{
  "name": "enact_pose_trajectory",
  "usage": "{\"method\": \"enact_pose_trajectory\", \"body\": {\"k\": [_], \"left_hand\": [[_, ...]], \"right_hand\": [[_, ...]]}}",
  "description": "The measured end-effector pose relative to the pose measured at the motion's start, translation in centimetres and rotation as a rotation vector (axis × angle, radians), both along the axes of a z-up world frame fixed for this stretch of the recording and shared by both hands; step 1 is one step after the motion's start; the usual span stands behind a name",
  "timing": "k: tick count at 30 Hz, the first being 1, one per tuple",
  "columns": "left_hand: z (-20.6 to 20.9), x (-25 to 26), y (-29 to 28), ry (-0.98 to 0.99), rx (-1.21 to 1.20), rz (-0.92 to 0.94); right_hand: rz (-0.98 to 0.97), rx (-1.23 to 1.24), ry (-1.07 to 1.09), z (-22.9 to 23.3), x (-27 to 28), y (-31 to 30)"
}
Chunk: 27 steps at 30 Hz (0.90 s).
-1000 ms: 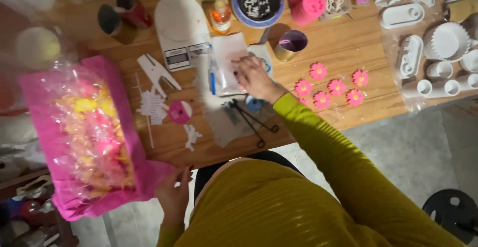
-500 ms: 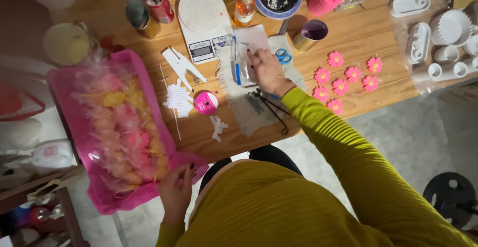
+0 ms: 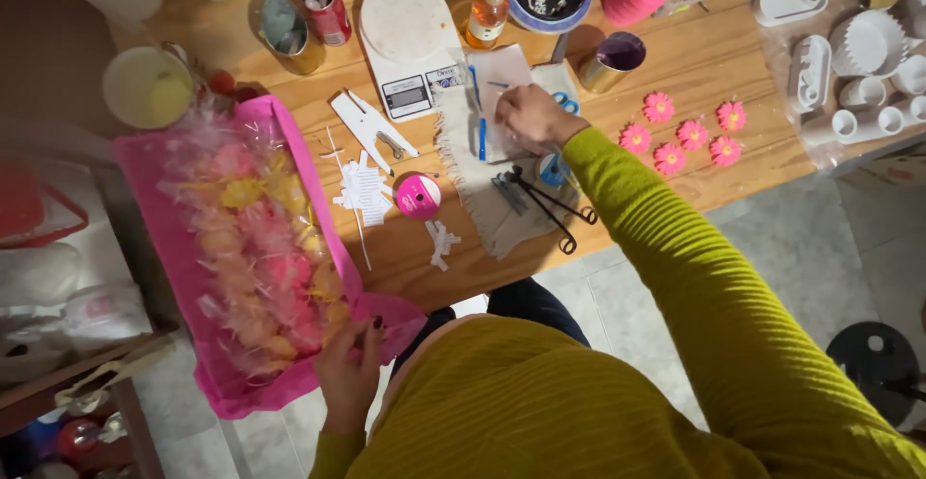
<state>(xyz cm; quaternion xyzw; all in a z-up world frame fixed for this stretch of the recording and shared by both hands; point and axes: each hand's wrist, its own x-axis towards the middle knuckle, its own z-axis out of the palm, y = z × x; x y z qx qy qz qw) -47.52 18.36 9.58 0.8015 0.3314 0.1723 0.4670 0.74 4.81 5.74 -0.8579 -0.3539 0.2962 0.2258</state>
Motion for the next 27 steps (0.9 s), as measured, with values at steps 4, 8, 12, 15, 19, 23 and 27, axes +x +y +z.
{"method": "enact_pose_trajectory", "body": {"k": [4,8,12,15,19,23,27], "left_hand": [[-1.1,-0.9,0.1,-0.049,0.018,0.015],[-1.5,-1.6,0.2,0.017,-0.051,0.063],[-1.4,-1.9,0.5,0.051,-0.027,0.06],[-1.9,-2.6,0.7,-0.042,0.043,0.053],[-1.9,-2.2,0.6,-0.006,-0.035,0.07],[-1.6,-1.6,0.3,0.004,-0.029,0.063],[-0.9,-0.7,0.4,-0.035,0.051,0.028]], "right_hand": [[-0.067,-0.144,0.03,-1.9,2.7,1.0],[0.146,-0.207,-0.245,0.3,0.8,1.3],[0.382,-0.07,-0.63,0.4,-0.6,-0.1],[0.45,0.048,-0.685,2.0,-1.1,-1.0],[0.449,0.077,-0.565,2.1,-1.1,-2.1],[0.371,0.095,-0.435,0.1,0.2,-3.4],[0.166,0.299,-0.219,-2.7,2.1,-4.0]]}}
